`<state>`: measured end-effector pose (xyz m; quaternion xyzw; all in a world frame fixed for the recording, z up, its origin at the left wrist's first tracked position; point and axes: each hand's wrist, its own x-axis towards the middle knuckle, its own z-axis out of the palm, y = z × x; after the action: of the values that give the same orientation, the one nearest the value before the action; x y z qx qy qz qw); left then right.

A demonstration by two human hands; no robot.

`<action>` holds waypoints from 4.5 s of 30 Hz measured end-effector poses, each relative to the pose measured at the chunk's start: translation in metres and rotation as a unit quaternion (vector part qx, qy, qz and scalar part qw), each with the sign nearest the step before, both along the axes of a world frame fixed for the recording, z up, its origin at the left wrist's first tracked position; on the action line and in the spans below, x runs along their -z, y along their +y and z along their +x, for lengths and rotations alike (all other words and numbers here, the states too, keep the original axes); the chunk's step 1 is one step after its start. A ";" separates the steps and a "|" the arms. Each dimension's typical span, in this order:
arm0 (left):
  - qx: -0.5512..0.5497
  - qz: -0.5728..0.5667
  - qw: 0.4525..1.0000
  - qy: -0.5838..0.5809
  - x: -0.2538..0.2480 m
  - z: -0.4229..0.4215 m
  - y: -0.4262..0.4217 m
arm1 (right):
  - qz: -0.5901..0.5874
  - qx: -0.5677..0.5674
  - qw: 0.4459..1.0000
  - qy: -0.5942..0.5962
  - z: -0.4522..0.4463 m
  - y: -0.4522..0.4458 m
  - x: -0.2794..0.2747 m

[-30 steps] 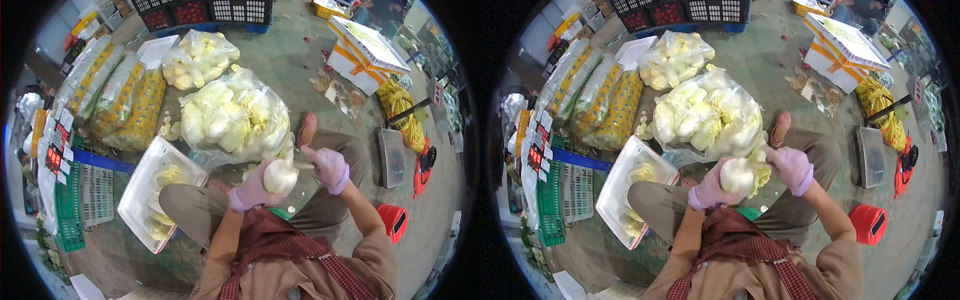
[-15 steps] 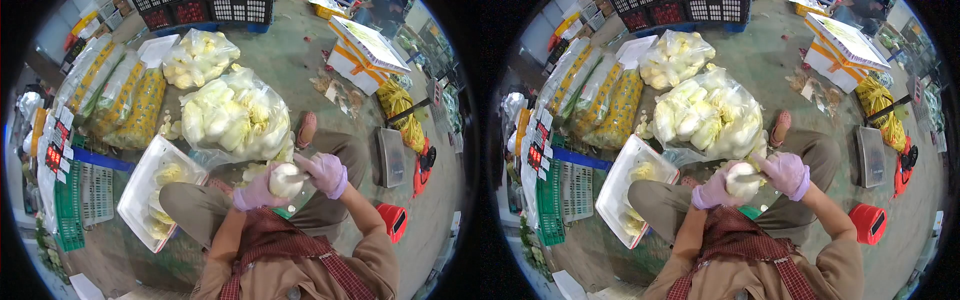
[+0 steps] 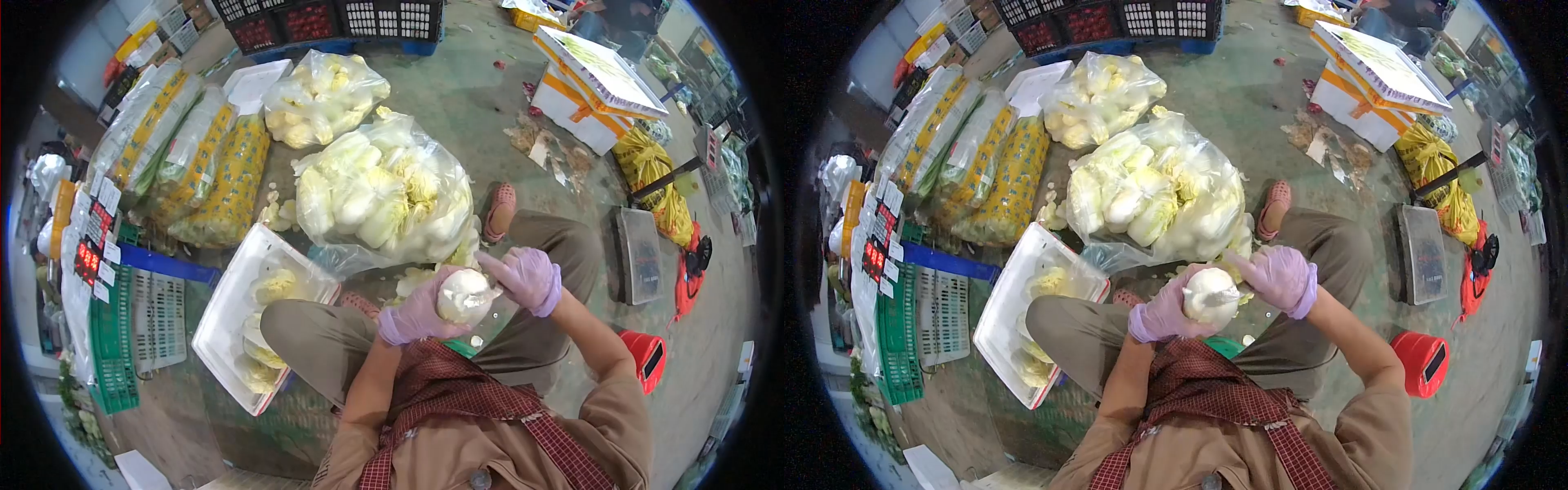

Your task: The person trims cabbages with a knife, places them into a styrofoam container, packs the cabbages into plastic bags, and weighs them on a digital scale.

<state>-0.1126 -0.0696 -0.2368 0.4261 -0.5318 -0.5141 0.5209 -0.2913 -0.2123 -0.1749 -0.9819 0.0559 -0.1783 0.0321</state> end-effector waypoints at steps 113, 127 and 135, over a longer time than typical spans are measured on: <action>-0.539 0.496 0.622 -0.277 0.172 0.360 0.291 | 0.563 0.245 0.782 0.108 0.058 0.001 0.121; -0.690 0.521 0.428 -0.263 0.116 0.210 0.216 | 0.557 0.194 0.798 0.126 0.083 0.016 0.117; -0.779 0.385 0.443 -0.221 0.087 0.193 0.214 | 0.579 0.178 0.791 0.085 0.066 0.008 0.120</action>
<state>0.0800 0.1446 -0.3239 0.9171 0.1790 0.0675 0.3498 -0.2250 -0.2040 -0.2947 -0.7630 0.3254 -0.0308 0.5577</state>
